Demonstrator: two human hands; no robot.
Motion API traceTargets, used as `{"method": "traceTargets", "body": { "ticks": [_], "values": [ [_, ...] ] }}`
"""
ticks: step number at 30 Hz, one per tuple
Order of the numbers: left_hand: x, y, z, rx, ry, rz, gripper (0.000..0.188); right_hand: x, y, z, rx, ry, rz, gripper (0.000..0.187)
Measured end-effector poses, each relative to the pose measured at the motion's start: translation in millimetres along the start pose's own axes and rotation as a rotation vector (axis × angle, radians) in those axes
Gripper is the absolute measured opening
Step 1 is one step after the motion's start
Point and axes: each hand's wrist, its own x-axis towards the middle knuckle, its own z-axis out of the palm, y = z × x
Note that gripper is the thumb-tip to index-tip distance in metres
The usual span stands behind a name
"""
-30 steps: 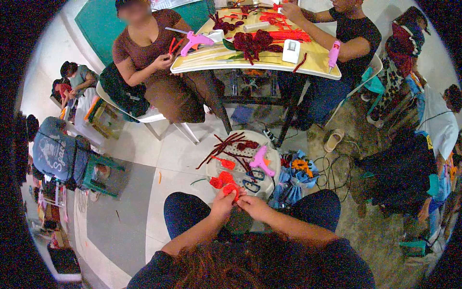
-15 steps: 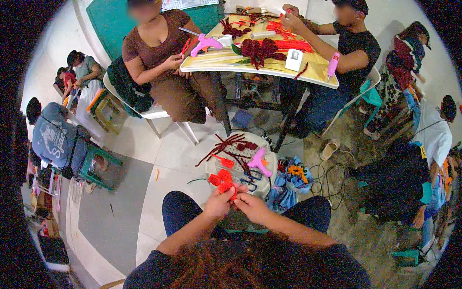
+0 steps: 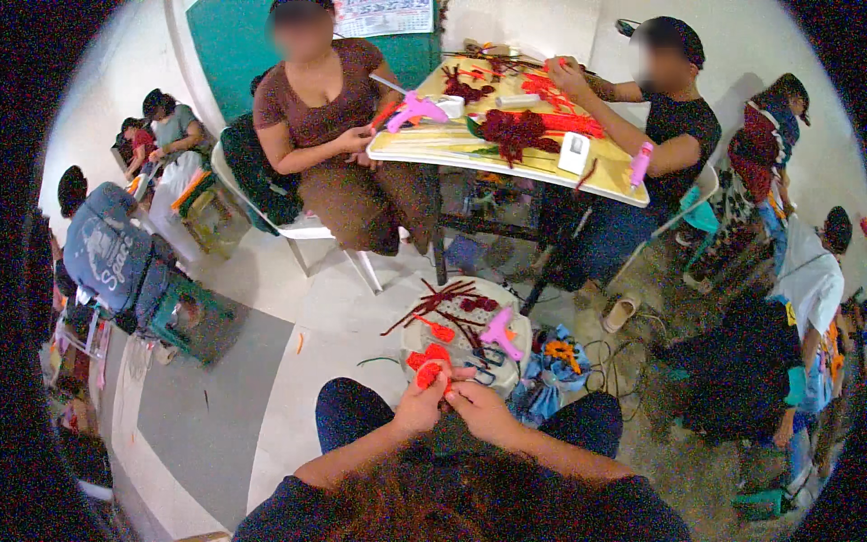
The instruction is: The person assembles a red fabric craft item by hand, folding and tucking pieces of material together while sitting at a table.
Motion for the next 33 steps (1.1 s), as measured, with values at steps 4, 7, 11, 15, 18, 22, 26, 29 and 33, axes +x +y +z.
{"method": "traceTargets", "body": {
  "ticks": [4,7,11,15,18,22,26,29,33],
  "values": [
    [-5.0,21.4,-13.0,-0.027,0.047,0.079,0.017,21.7,-7.2,12.2,0.078,-0.075,0.001,0.024],
    [-3.3,19.8,-29.0,-0.061,0.06,0.047,0.017,31.3,-12.7,15.9,0.025,-0.14,-0.001,0.025],
    [2.2,-7.5,-44.9,-0.104,0.114,0.014,0.018,34.3,26.8,27.6,-0.089,-0.094,0.108,0.022],
    [10.5,-25.4,-44.0,-0.14,0.113,-0.017,0.022,31.0,41.0,30.3,-0.005,-0.049,0.113,0.028],
    [15.7,-26.4,-43.8,-0.008,0.068,-0.018,0.021,31.6,53.6,25.8,0.0,-0.025,0.175,0.027],
    [22.4,-32.0,-44.6,-0.047,0.075,0.047,0.02,36.0,55.6,23.4,0.017,0.011,0.088,0.026],
    [20.0,-36.5,-40.9,-0.053,0.1,0.006,0.023,36.5,75.4,20.9,0.073,-0.04,0.17,0.029],
    [18.3,-42.9,-40.0,-0.04,0.151,0.026,0.028,39.5,79.7,25.4,0.199,-0.017,0.148,0.03],
    [21.5,-44.1,-45.9,0.016,0.098,0.02,0.02,41.5,65.5,21.1,0.108,0.015,0.063,0.029]
  ]
}}
